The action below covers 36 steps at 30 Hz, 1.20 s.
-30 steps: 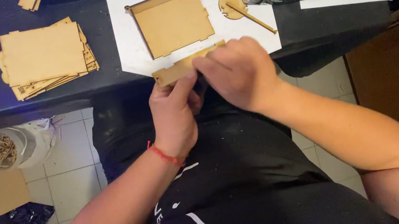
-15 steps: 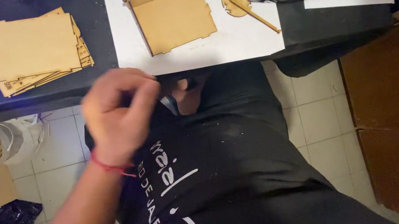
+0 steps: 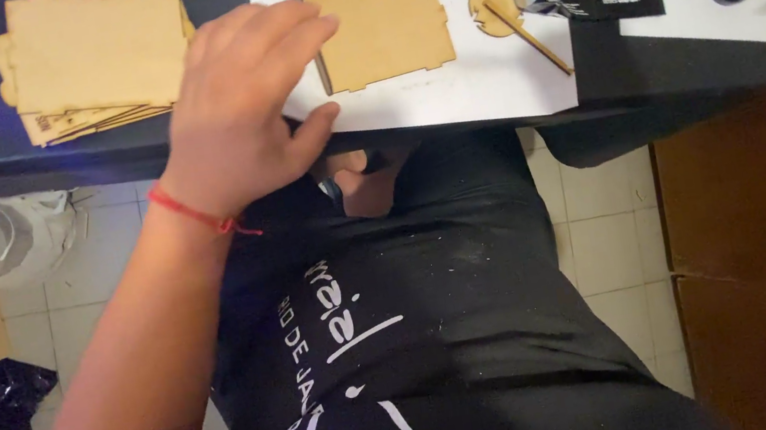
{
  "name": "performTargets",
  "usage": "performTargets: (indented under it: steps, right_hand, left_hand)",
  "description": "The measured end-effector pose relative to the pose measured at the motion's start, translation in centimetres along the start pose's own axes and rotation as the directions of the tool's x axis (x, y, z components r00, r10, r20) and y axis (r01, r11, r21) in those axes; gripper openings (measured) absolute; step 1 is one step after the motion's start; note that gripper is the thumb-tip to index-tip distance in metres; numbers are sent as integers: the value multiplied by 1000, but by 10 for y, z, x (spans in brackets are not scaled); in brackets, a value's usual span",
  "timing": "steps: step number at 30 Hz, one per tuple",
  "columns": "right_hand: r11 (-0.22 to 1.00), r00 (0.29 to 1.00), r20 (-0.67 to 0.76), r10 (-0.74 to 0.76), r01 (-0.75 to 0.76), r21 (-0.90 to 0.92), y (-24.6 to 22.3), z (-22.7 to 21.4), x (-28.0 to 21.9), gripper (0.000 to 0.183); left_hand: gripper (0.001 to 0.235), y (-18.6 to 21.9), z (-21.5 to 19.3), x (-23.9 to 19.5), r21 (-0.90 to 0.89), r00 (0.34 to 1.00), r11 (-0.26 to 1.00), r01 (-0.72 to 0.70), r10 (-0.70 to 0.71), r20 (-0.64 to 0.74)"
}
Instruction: The person assembles a small wooden box by applying glue to the edges of laser-cut plywood pieces and joining them together. They then insert a hinged lid and test the fit of the completed box.
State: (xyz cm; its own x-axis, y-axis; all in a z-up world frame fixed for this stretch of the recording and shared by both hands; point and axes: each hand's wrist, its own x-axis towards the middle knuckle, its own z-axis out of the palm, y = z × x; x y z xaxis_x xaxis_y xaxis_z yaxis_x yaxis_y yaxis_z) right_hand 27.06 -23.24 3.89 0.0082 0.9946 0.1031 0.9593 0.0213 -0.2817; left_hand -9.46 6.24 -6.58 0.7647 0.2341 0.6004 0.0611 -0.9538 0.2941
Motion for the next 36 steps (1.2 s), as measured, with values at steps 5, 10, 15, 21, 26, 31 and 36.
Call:
performTargets:
  steps: [5, 10, 15, 21, 26, 31, 36]
  right_hand:
    - [764, 920, -36, -390, 302, -570, -86, 68, 97, 24]
    - [728, 789, -212, -577, 379, -571, -111, 126, 123, 9]
    - [795, 825, -277, -493, 298, -528, -106, 155, 129, 7]
    - [809, 825, -295, -481, 290, -511, -104, 160, 134, 7]
    - [791, 830, -257, -494, 307, -530, -104, 157, 136, 5]
    - [794, 827, -265, -496, 308, -524, -104, 156, 139, 11]
    - [805, 832, -268, -486, 306, -509, -102, 159, 140, 13]
  left_hand:
    - [77, -5, 2, 5, -32, 988, 999, 30, -25, 155]
    - [101, -10, 4, 5, -66, 963, 997, 42, -23, 268]
    - [98, -16, 16, -2, -65, 969, 998, 3, 13, 248]
    - [82, -18, 20, -5, -11, 978, 1000, 2, 0, 207]
    - [73, -21, 24, -7, -27, 988, 1000, -11, 15, 152]
    - [65, -22, 24, -8, 10, 987, 1000, 17, -18, 163]
    - [61, -21, 25, -6, 14, 989, 1000, 26, -27, 149]
